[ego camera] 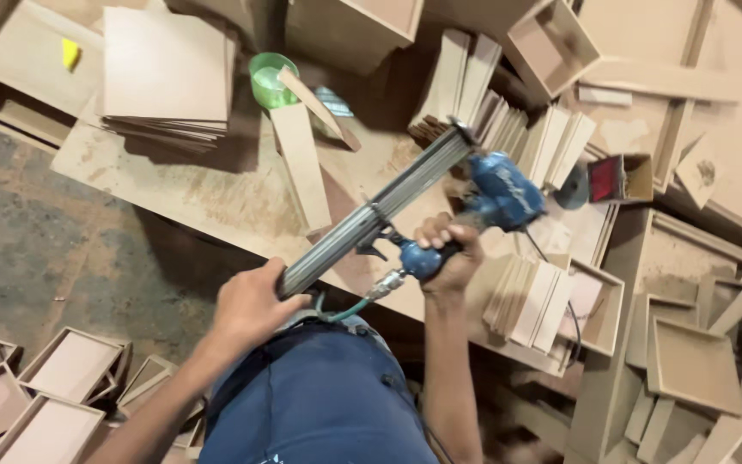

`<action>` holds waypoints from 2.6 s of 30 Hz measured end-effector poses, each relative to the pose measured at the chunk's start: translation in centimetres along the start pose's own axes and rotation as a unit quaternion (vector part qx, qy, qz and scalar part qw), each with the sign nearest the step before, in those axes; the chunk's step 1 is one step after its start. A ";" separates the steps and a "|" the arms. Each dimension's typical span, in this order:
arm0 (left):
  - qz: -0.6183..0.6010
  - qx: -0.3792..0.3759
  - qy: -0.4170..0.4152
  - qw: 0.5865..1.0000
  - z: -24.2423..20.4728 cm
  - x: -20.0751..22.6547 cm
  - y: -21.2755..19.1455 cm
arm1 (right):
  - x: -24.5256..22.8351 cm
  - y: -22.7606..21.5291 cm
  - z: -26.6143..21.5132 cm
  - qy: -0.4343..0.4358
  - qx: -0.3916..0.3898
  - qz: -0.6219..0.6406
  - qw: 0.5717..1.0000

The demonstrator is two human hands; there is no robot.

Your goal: The person assembles small wooden boxes by hand, aligning pre-cut wooden pieces and using a pneumatic nail gun to fasten them together. The person repeatedly picks up pieces, positions them, and nails the joints, then places completed boxes aside.

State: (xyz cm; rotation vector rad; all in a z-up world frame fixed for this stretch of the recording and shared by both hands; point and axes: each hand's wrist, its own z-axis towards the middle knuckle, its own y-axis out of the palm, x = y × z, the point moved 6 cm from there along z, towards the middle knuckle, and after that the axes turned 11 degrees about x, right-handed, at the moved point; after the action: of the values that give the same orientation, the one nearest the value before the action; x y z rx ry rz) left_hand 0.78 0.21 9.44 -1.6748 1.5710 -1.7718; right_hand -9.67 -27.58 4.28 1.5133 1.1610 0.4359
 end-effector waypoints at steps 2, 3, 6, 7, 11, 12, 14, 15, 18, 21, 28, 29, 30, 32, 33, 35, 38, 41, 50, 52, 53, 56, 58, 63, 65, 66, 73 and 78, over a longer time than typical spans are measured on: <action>0.014 -0.068 -0.038 0.997 0.4 -1.0 -0.1 | 0.9 -0.7 -1.0 -0.007 0.016 -0.023 1.000; 0.011 -0.057 -0.035 0.998 1.1 -1.0 -0.5 | 1.1 -0.8 -1.2 -0.011 0.019 -0.035 0.999; 0.003 -0.007 0.014 1.000 4.9 0.1 -1.5 | 1.5 -0.6 -1.0 -0.007 0.015 -0.031 0.999; 0.002 0.014 0.053 0.998 6.7 0.9 -1.3 | 1.7 -1.0 -1.2 -0.003 0.022 -0.027 0.999; 0.000 0.044 0.179 0.983 18.2 5.5 2.5 | 2.1 -3.6 -1.7 0.020 0.039 -0.002 0.999; -0.020 0.061 0.228 0.972 21.7 7.0 3.8 | 2.1 -4.4 -1.8 0.028 0.041 0.007 0.999; 0.085 0.072 0.275 0.955 29.1 8.8 7.0 | 2.1 -6.3 -2.0 0.024 0.101 -0.005 0.995; 0.136 0.078 0.309 0.938 32.3 9.5 8.8 | 2.0 -7.3 -2.2 0.020 0.133 -0.011 0.991; 0.199 0.040 0.273 0.940 40.5 7.7 14.2 | 1.9 -8.8 -3.0 0.036 0.146 0.010 0.989; 0.226 0.048 0.215 0.949 45.4 4.0 18.6 | 1.8 -9.7 -3.8 0.038 0.154 0.040 0.987; 0.037 0.139 0.059 0.988 49.4 -3.1 23.3 | 0.9 -11.6 -5.7 -0.023 0.201 0.039 0.979; -0.091 0.156 -0.021 0.983 49.6 -4.3 23.4 | 0.7 -11.7 -5.7 -0.023 0.200 0.039 0.979; 0.025 0.134 0.026 0.990 49.9 -3.7 23.7 | 0.6 -11.7 -5.7 -0.022 0.200 0.039 0.979; 0.254 0.085 0.114 0.957 50.0 -2.9 24.2 | 0.3 -11.7 -5.6 -0.024 0.185 0.037 0.982; 0.267 0.075 0.120 0.953 50.1 -2.6 24.1 | 0.1 -11.8 -5.5 -0.024 0.179 0.035 0.983; 0.294 0.054 0.132 0.945 50.2 -2.3 23.6 | 0.0 -12.0 -5.4 -0.028 0.190 0.033 0.981; 0.309 -0.025 0.097 0.946 50.2 -2.5 23.9 | -0.1 -12.1 -5.2 -0.030 0.195 0.027 0.980; 0.310 0.006 0.117 0.943 50.4 -2.1 23.7 | -0.2 -12.1 -4.8 -0.026 0.209 0.024 0.977; 0.111 0.020 0.213 0.970 50.4 3.1 21.7 | 0.3 -13.0 -4.7 -0.031 0.229 0.045 0.972; 0.028 -0.079 0.151 0.985 47.9 5.5 21.7 | -0.1 -13.2 -5.3 -0.037 0.229 0.042 0.972; -0.020 -0.115 0.127 0.985 46.5 7.5 20.8 | -0.5 -12.8 -4.8 -0.046 0.212 0.033 0.976; -0.170 -0.193 0.075 0.963 38.4 13.0 18.2 | -1.6 -11.6 -4.4 -0.051 0.235 0.041 0.970; -0.197 -0.205 0.070 0.956 30.9 15.1 16.8 | -2.1 -10.2 -5.4 -0.053 0.237 0.048 0.969; -0.121 -0.143 0.157 0.970 17.0 18.7 13.9 | -3.4 -5.7 -6.0 -0.071 0.170 0.019 0.983; -0.169 -0.090 0.175 0.966 15.0 19.2 12.5 | -3.5 -4.8 -6.3 -0.074 0.181 0.004 0.981; -0.193 -0.064 0.183 0.962 14.5 19.3 12.0 | -3.5 -4.6 -6.5 -0.075 0.187 -0.003 0.980; -0.149 0.026 0.286 0.946 13.2 21.5 11.7 | -3.2 -5.0 -7.1 -0.068 0.199 -0.007 0.978; -0.104 0.073 0.370 0.920 10.7 23.5 10.5 | -3.0 -5.1 -7.4 -0.063 0.185 -0.008 0.981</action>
State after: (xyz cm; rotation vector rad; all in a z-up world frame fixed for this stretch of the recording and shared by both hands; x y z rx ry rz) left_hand -2.66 -27.30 11.92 -1.1852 1.4719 -2.7789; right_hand -19.05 -26.66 2.88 1.8207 1.1962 0.1120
